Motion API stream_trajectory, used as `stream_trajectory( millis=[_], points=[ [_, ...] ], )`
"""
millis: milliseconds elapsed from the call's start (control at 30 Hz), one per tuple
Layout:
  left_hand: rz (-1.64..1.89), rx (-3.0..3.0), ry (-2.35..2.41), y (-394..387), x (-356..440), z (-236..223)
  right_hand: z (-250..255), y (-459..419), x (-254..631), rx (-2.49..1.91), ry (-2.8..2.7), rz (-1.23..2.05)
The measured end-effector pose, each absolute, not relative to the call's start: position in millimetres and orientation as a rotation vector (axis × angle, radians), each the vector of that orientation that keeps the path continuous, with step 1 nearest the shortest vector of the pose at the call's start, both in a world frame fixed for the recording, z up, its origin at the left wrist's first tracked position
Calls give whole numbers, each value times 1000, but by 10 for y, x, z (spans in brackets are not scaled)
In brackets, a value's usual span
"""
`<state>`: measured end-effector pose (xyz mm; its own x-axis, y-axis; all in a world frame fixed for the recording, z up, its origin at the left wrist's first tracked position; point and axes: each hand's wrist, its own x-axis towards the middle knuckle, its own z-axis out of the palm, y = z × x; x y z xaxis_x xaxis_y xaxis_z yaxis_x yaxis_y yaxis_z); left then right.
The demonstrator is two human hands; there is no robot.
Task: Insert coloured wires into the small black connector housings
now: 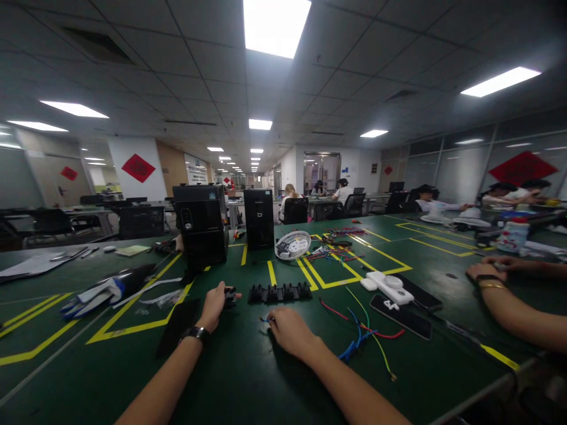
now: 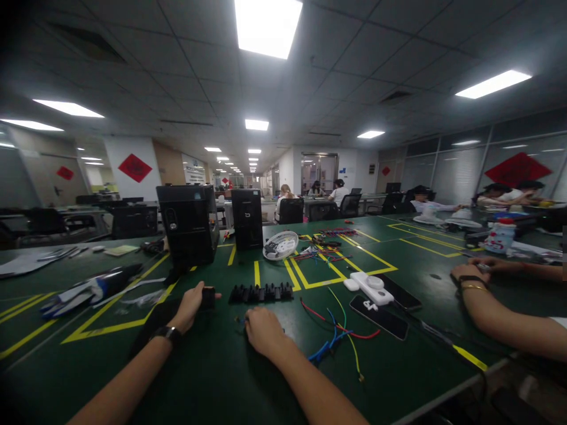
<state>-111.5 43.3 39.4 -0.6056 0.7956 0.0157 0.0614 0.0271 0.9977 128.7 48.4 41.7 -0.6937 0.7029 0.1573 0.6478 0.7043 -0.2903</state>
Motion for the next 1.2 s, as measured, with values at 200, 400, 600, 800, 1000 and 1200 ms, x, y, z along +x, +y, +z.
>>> stream_trajectory(
  millis=[200, 400, 600, 800, 1000, 1200],
  points=[
    [1532, 881, 1793, 505, -1258, 338, 346, 518, 1271, -981, -2675, 244],
    [1411, 888, 1839, 590, -1475, 244, 328, 513, 1297, -910, -2671, 188],
    [1344, 938, 1907, 733, -1536, 223, 357, 493, 1321, -893, -2669, 158],
    [1255, 1039, 2048, 830, -1564, 290, 316, 532, 1307, -910, -2676, 156],
    [1115, 1201, 2261, 902, -1789, 475, 314, 577, 1340, -926, -2669, 96],
    [1154, 1504, 2195, 883, -1636, 618, 359, 572, 1358, -948, -2673, 121]
  ],
)
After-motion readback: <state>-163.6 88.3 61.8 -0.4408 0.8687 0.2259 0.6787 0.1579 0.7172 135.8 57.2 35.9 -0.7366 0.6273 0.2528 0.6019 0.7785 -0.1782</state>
